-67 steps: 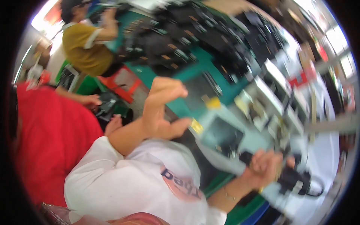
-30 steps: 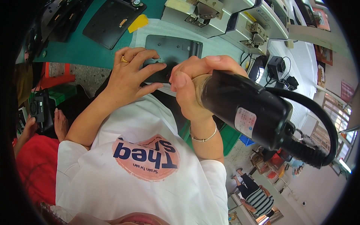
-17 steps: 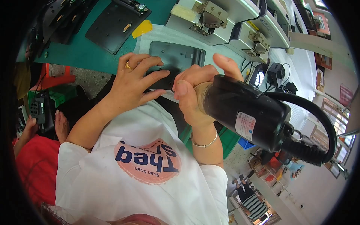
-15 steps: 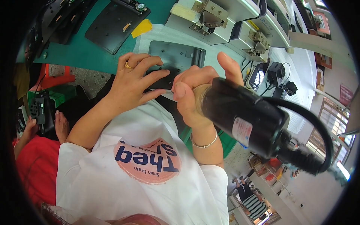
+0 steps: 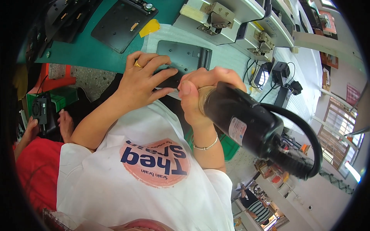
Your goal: The person assembles plastic electronic housings by securing plastic components with screws using an electric screwdriver.
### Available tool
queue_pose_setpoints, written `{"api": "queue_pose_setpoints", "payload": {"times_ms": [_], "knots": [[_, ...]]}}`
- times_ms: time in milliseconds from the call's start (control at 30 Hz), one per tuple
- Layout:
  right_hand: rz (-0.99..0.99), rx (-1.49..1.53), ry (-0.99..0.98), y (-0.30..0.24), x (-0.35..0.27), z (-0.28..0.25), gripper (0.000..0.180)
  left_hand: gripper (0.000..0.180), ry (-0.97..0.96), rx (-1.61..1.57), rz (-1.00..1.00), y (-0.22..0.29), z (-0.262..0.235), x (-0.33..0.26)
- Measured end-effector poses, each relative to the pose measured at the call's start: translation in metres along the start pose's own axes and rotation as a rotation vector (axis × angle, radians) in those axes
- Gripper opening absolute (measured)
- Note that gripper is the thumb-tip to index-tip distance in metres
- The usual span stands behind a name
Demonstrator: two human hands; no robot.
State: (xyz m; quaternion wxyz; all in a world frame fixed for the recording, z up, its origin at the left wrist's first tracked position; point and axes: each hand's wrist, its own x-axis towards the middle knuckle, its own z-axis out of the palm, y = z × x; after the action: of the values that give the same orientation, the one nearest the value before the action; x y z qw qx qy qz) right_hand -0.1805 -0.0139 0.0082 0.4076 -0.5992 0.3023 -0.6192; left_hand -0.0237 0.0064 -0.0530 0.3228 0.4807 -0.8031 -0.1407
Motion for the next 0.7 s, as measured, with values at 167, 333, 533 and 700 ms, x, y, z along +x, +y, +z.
{"api": "queue_pose_setpoints", "payload": {"times_ms": [167,333,533,700], "knots": [[-0.025,-0.14,0.033,0.003,0.003,0.002,0.045,0.047,0.023,0.017,-0.017,0.002,-0.001,0.004],[-0.136,-0.087,-0.061,0.012,-0.002,-0.005,0.046,0.072,-0.028,-0.006,0.029,0.0,-0.009,0.021],[0.027,0.422,0.23,-0.029,0.002,-0.019,0.051,0.088,-0.12,0.08,0.073,0.0,0.001,0.041],[-0.134,0.365,0.298,-0.056,0.013,-0.063,0.048,0.086,-0.214,-0.036,0.019,0.014,-0.031,0.039]]}}
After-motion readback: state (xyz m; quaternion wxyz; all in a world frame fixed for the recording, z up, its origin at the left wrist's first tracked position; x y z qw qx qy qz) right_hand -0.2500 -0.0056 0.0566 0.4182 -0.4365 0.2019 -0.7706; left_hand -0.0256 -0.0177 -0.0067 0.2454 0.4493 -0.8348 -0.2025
